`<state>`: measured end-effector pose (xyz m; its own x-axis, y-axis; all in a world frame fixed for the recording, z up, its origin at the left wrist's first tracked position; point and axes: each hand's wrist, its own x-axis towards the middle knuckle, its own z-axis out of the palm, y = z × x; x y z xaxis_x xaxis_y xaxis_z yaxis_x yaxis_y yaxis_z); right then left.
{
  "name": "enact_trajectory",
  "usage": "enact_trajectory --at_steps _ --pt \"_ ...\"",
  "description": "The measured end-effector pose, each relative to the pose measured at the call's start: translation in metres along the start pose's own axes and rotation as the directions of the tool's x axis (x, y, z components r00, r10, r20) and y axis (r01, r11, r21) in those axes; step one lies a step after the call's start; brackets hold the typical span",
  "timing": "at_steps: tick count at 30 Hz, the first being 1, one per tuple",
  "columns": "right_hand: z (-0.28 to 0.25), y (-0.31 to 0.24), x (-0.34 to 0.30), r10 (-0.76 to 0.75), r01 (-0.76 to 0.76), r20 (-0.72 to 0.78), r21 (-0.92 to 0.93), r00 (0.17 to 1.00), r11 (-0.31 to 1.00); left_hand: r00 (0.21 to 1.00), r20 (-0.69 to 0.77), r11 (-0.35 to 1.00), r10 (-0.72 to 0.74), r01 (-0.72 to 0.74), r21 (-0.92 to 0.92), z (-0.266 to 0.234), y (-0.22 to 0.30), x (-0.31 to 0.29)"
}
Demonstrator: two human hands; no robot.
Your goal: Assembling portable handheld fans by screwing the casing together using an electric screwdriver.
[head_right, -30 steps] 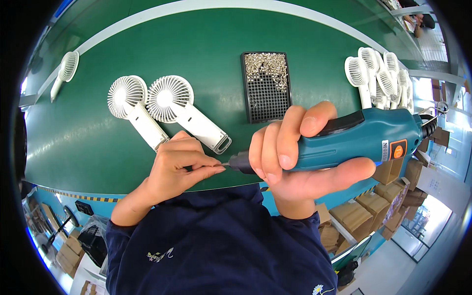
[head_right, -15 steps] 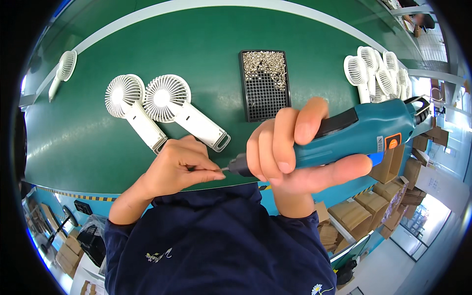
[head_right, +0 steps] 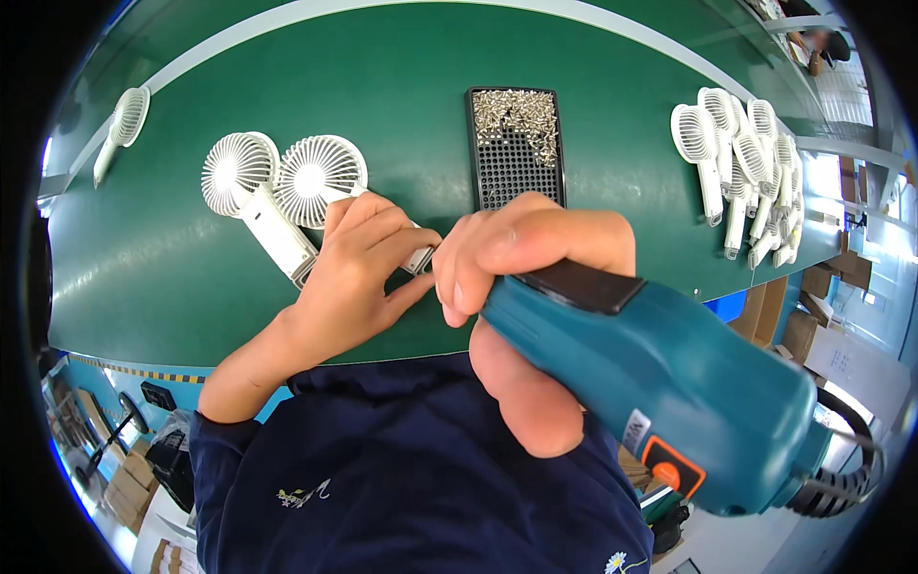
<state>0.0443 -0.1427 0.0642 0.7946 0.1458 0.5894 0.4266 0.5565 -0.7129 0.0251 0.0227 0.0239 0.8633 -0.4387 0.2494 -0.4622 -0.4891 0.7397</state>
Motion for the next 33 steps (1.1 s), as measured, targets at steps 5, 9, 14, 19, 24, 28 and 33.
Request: enact_trajectory --at_steps 5,9,14,19,24,28,33 --pt "-0.008 0.002 -0.001 0.023 -0.018 0.061 -0.071 0.998 0.997 0.999 0.004 0.997 0.043 -0.044 0.061 0.002 0.001 0.002" --pt "-0.016 -0.003 -0.001 0.088 -0.094 0.154 0.035 0.984 0.995 0.999 -0.002 0.996 0.043 -0.043 0.08 0.003 -0.001 0.001" --pt "-0.008 0.001 0.001 0.093 -0.085 0.05 -0.134 0.994 0.987 0.999 0.006 0.995 0.037 -0.037 0.095 0.004 -0.001 0.0" --pt "-0.005 0.005 -0.001 0.074 -0.069 0.033 -0.146 0.997 0.987 0.999 -0.011 0.995 0.045 -0.044 0.088 0.006 -0.001 -0.001" --pt "-0.004 0.014 0.0 0.052 -0.05 0.023 -0.062 0.998 0.997 0.998 -0.024 0.995 0.062 -0.06 0.078 0.007 -0.003 -0.003" --pt "0.001 0.015 -0.003 0.088 -0.084 0.023 -0.119 0.996 0.989 0.998 -0.028 0.996 0.057 -0.055 0.074 0.007 -0.003 -0.003" --pt "-0.005 0.0 -0.007 0.219 -0.198 0.144 -0.145 0.965 0.969 0.999 0.0 0.997 0.044 -0.044 0.062 0.003 -0.002 -0.002"
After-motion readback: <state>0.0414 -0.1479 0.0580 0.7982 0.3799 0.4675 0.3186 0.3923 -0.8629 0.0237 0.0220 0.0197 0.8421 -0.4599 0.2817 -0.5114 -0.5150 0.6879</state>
